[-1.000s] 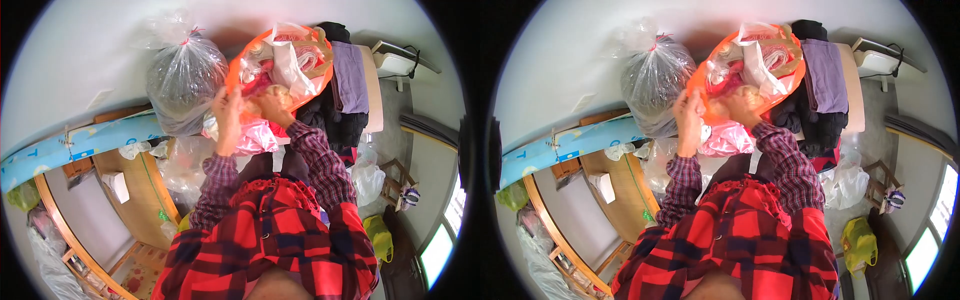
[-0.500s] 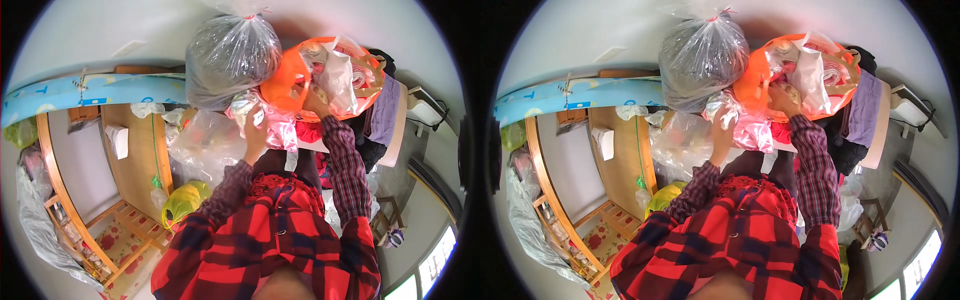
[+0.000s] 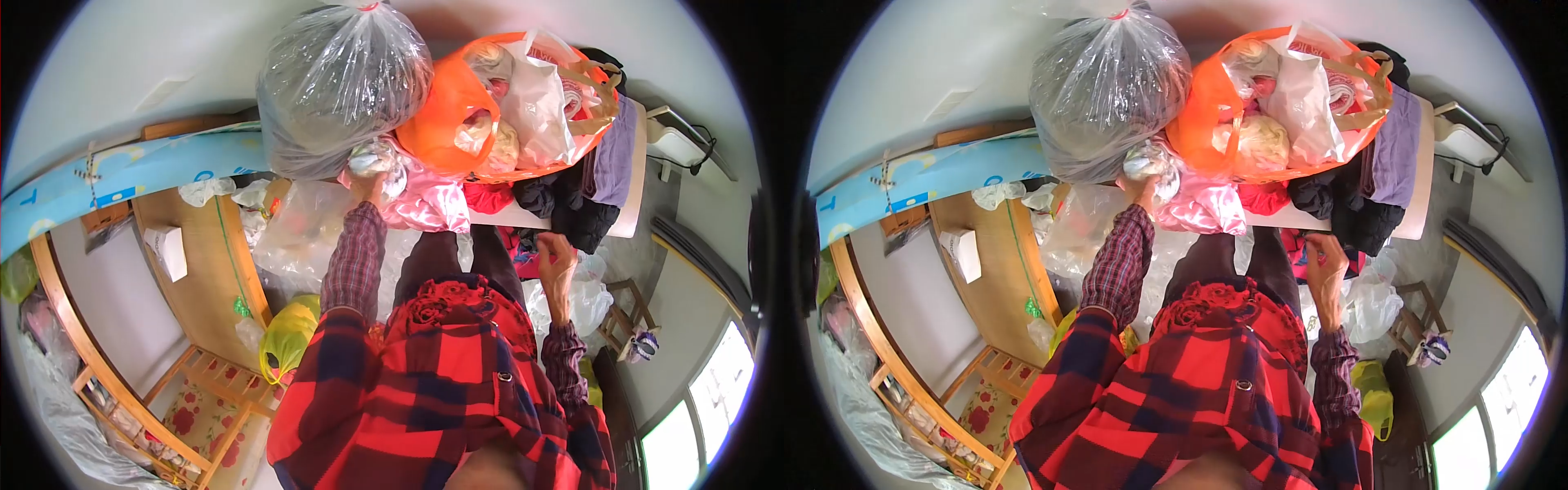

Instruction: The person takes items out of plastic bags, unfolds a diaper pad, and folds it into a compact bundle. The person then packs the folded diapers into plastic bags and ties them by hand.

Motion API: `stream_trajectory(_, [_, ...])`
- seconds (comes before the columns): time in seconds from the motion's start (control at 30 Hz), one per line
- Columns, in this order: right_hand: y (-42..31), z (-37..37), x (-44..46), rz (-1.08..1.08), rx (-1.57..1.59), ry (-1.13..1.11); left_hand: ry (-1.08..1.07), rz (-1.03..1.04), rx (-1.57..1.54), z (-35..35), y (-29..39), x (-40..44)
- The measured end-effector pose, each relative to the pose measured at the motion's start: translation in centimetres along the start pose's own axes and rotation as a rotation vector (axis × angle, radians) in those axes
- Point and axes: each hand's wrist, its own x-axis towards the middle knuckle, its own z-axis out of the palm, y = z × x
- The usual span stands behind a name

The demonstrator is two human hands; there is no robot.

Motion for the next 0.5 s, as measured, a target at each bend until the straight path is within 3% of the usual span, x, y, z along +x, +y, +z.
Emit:
stream_trajectory(0.13, [0.5, 1.6, -1.2, -0.038, 0.075, -0.108, 0.034, 0.044, -0.115, -4.2, -2.1, 2.5])
stream_trajectory(0.17, [0.1, 2.2, -1.3, -0.037, 0.115, -0.183, -0.155, 0.362, 0.270, -5.9, -2.1, 1.1])
stream_trajectory(0.23, [-1.6, 3.4, -0.6, -0.067, 0.152, -0.257, -0.285, 0.747, 0.656, -6.6, 1.4, -5.4])
stream_trajectory(0.27, [-2.5, 4.1, -0.2, -0.093, 0.173, -0.327, -0.284, 0.752, 0.665, -6.1, 3.0, -7.6])
stream_trajectory(0.3, [-3.1, 4.8, 0.1, -0.103, 0.185, -0.401, -0.396, 0.340, 0.258, -5.6, 4.2, -9.1])
stream_trajectory(0.37, [-4.9, 5.6, 0.3, -0.148, 0.212, -0.500, -0.498, -0.071, -0.147, -3.1, 7.5, -13.0])
stream_trajectory(0.43, [-7.9, 5.3, 0.4, -0.115, 0.319, -0.589, -0.583, -0.132, -0.324, 1.5, 12.1, -17.8])
stream_trajectory(0.47, [-9.1, 4.8, 0.3, -0.044, 0.411, -0.653, -0.590, -0.017, -0.191, 3.6, 12.8, -19.4])
stream_trajectory(0.5, [-7.4, 6.3, -0.5, -0.355, 0.354, -0.448, -0.667, 0.168, -0.049, 6.1, 14.1, -21.1])
